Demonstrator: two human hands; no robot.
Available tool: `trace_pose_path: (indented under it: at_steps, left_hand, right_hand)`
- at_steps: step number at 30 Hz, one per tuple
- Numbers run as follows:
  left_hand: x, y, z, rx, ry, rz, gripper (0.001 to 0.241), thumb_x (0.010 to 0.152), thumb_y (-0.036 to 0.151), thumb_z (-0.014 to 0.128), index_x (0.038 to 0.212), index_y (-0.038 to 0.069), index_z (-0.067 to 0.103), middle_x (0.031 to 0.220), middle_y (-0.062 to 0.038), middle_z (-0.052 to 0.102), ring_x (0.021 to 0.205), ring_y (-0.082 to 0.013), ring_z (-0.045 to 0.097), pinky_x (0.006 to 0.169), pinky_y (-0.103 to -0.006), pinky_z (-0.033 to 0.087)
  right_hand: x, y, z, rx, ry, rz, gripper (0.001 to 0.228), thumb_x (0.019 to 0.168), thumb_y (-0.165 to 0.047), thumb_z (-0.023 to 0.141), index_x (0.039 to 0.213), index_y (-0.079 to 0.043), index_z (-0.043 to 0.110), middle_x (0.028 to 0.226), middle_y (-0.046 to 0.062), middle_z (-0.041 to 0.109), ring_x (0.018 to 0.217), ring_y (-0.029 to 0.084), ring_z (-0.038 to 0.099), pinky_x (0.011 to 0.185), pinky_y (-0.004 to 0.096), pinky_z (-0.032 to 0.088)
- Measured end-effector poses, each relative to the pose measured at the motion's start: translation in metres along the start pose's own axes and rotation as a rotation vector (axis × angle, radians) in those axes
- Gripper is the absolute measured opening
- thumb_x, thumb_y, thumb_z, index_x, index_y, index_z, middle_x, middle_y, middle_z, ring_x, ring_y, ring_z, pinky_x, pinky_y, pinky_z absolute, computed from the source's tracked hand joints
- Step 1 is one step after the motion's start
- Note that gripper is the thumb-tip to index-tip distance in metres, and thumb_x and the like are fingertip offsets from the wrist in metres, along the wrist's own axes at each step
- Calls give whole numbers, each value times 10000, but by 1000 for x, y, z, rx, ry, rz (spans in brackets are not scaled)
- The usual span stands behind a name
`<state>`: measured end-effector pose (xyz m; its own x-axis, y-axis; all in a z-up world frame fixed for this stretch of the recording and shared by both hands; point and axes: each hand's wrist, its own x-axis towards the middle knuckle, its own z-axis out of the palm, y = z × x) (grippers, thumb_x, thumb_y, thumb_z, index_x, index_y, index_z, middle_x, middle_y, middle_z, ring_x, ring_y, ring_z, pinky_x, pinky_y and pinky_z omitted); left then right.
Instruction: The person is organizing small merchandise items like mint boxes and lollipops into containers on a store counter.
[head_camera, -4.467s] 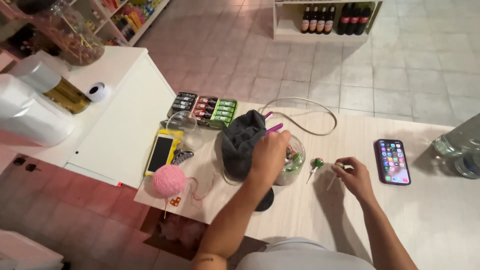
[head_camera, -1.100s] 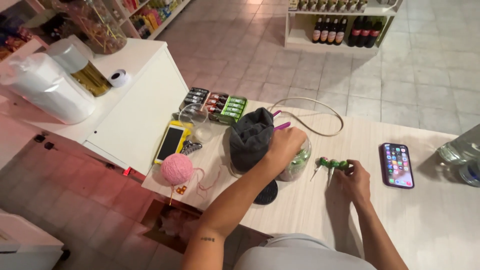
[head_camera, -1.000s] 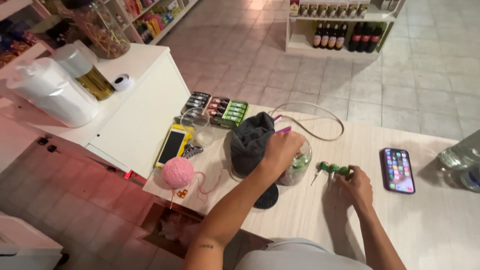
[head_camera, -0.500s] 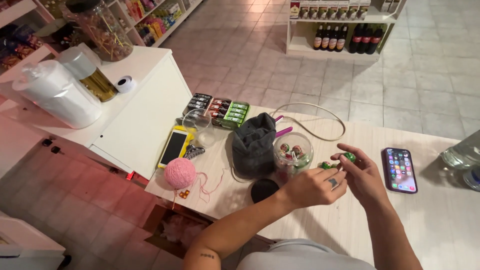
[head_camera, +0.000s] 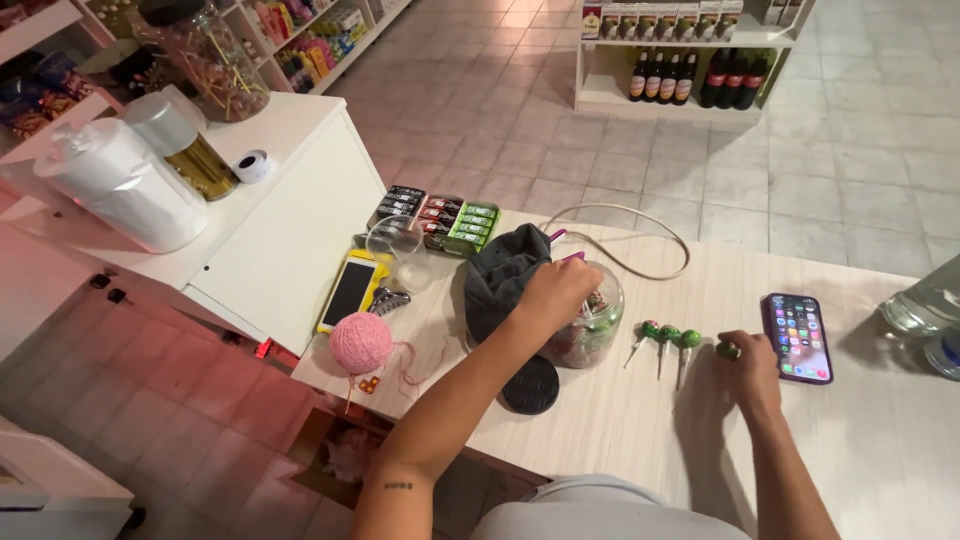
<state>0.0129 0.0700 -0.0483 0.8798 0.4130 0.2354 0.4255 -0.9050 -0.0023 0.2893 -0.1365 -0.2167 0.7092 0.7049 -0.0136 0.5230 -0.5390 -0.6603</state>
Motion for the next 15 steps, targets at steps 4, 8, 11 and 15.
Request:
trace_pose_path:
  at_steps: [4,8,11,15]
  left_hand:
    - [22,-11,48,-21,15,-77,123,847,102,629,851,218,668,747,-71,691,746,-369,768,615,-457,622]
    - [1,4,20,-175,34,20,82,913,165,619,903,203,692,850,-74,725,919,-341,780,819,-451,627]
    - [10,15,-43,-329,-433,-80,289,868,47,705,970,302,793,1068,-79,768,1053,-389,744,894,-485,605]
    - [26,2,-7,-313,-503,-47,335,798,24,783,990,298,804,1085,-81,769,1086,-367,738,902,-473,614]
  right_hand:
    - [22,38,35,-80,63,-76,487,798,-55,839,1263,-168,749,1172,230,635,1028,477,719,890,580,606]
    - [29,29,37,-19,-12,-96,522,839,28,771,1341,-96,699,1201,280,566,1069,535,691,937,613,585]
    - [29,27,50,1,-17,-101,560,818,-132,766,1367,-99,664,1241,274,551,1104,539,668,931,632,577]
    - [14,2,39,-64,-6,-128,613,812,-73,744,1410,-39,613,1208,287,565,1073,552,680,931,652,574]
